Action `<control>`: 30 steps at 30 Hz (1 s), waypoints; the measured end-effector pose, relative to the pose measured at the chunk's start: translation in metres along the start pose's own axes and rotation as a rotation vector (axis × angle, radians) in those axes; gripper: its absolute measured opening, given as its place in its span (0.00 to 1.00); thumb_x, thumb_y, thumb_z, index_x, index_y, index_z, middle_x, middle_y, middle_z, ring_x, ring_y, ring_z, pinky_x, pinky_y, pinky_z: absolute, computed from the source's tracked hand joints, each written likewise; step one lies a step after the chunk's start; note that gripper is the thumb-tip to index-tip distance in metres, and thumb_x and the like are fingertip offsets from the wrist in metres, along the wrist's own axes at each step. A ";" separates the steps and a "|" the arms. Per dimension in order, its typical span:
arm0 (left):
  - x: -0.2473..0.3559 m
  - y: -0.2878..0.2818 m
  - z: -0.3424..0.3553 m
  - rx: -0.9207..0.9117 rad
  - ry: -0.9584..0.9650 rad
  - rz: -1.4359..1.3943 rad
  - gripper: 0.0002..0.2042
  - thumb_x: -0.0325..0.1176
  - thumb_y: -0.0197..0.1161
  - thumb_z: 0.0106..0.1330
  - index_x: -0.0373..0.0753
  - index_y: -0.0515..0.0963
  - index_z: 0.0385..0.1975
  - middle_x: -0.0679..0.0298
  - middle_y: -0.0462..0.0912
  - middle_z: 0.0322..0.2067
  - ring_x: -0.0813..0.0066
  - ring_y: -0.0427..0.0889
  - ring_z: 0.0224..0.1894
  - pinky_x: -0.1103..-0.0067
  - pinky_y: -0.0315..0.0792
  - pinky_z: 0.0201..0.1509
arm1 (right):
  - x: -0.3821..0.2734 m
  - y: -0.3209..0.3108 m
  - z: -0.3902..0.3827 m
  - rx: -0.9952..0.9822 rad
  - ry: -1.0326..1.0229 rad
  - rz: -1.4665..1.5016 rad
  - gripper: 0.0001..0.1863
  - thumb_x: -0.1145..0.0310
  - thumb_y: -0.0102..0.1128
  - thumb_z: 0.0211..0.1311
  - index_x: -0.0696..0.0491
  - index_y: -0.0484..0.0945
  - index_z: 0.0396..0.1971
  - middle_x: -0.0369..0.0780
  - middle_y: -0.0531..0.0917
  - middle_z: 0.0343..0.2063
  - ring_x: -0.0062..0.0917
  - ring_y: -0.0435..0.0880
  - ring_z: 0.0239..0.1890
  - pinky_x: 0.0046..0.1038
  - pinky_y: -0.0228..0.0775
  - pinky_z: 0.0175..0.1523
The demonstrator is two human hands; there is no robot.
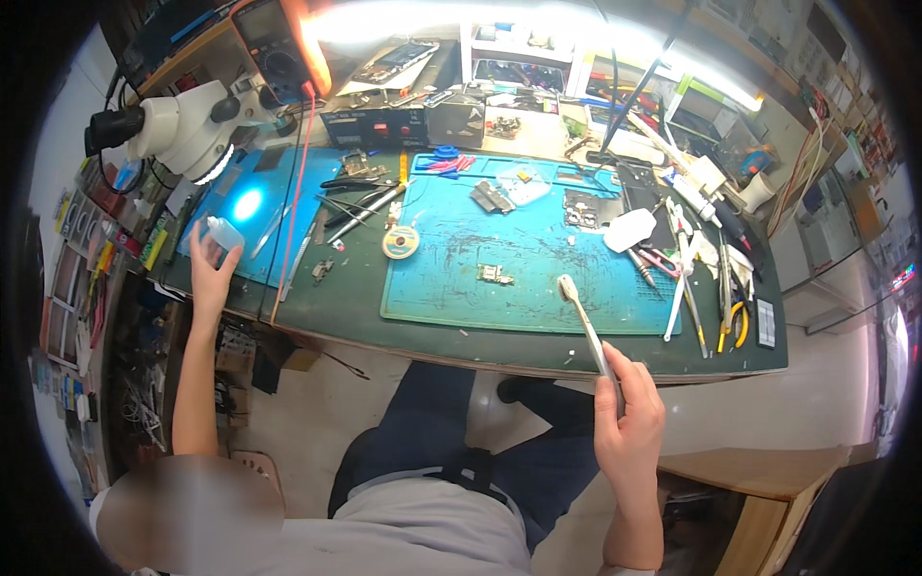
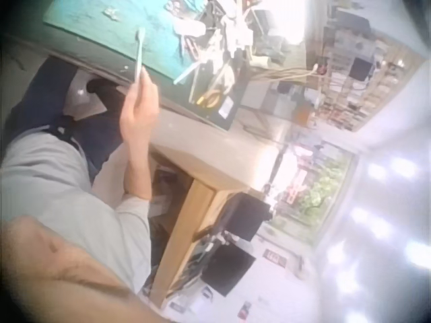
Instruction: The person cleans a small electronic component with a toothbrush and liquid, then places it onto a disassembled smartphone motherboard. They use a small screwdriver to adjust or secure the component on the board.
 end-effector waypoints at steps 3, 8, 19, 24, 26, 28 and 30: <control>0.012 -0.022 -0.016 0.215 0.053 0.134 0.45 0.36 0.72 0.78 0.34 0.48 0.86 0.43 0.60 0.81 0.49 0.64 0.82 0.57 0.59 0.86 | -0.005 -0.008 0.014 0.041 -0.071 -0.094 0.18 0.79 0.60 0.77 0.59 0.85 0.62 0.41 0.83 0.35 0.25 0.79 0.31 0.27 0.72 0.39; 0.204 0.080 -0.092 -0.270 0.479 0.032 0.20 0.29 0.72 0.75 0.35 0.79 0.64 0.53 0.85 0.61 0.59 0.85 0.62 0.63 0.79 0.66 | -0.002 -0.006 0.026 0.044 -0.020 -0.130 0.17 0.78 0.63 0.76 0.56 0.86 0.61 0.41 0.86 0.37 0.24 0.80 0.32 0.27 0.73 0.37; 0.294 0.244 -0.116 -0.493 0.727 -0.100 0.08 0.26 0.75 0.67 0.39 0.84 0.43 0.63 0.88 0.44 0.61 0.86 0.49 0.69 0.81 0.53 | -0.009 -0.012 0.034 -0.011 -0.099 -0.293 0.18 0.81 0.67 0.72 0.53 0.90 0.59 0.41 0.89 0.38 0.24 0.83 0.29 0.26 0.74 0.33; 0.289 0.249 -0.114 -0.511 0.628 -0.201 0.08 0.26 0.76 0.65 0.39 0.84 0.41 0.63 0.87 0.40 0.59 0.85 0.47 0.67 0.80 0.52 | -0.022 0.010 0.046 -0.114 -0.227 -0.243 0.21 0.82 0.70 0.68 0.52 0.90 0.59 0.40 0.88 0.36 0.25 0.83 0.27 0.27 0.74 0.32; 0.288 0.249 -0.111 -0.531 0.596 -0.215 0.08 0.25 0.76 0.64 0.39 0.84 0.40 0.62 0.87 0.39 0.59 0.85 0.47 0.67 0.79 0.52 | -0.027 0.021 0.052 -0.170 -0.265 -0.253 0.20 0.81 0.71 0.67 0.52 0.91 0.58 0.40 0.88 0.35 0.27 0.84 0.27 0.28 0.75 0.33; 0.284 0.249 -0.109 -0.551 0.569 -0.225 0.08 0.25 0.76 0.64 0.39 0.84 0.40 0.62 0.87 0.38 0.59 0.84 0.46 0.67 0.78 0.52 | -0.030 0.032 0.055 -0.240 -0.310 -0.283 0.20 0.81 0.72 0.67 0.51 0.91 0.57 0.39 0.87 0.34 0.27 0.84 0.27 0.28 0.76 0.33; 0.284 0.248 -0.108 -0.549 0.571 -0.237 0.08 0.25 0.76 0.64 0.39 0.84 0.39 0.62 0.87 0.38 0.59 0.84 0.46 0.66 0.78 0.52 | -0.033 0.015 0.061 -0.205 -0.302 -0.362 0.21 0.81 0.71 0.66 0.50 0.91 0.58 0.39 0.87 0.34 0.30 0.85 0.27 0.31 0.77 0.33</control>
Point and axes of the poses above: each hand's wrist, its own z-axis towards the middle knuckle, its own y-axis out of the palm, x = y × z, the point moved 7 cm from there along z, towards the middle knuckle
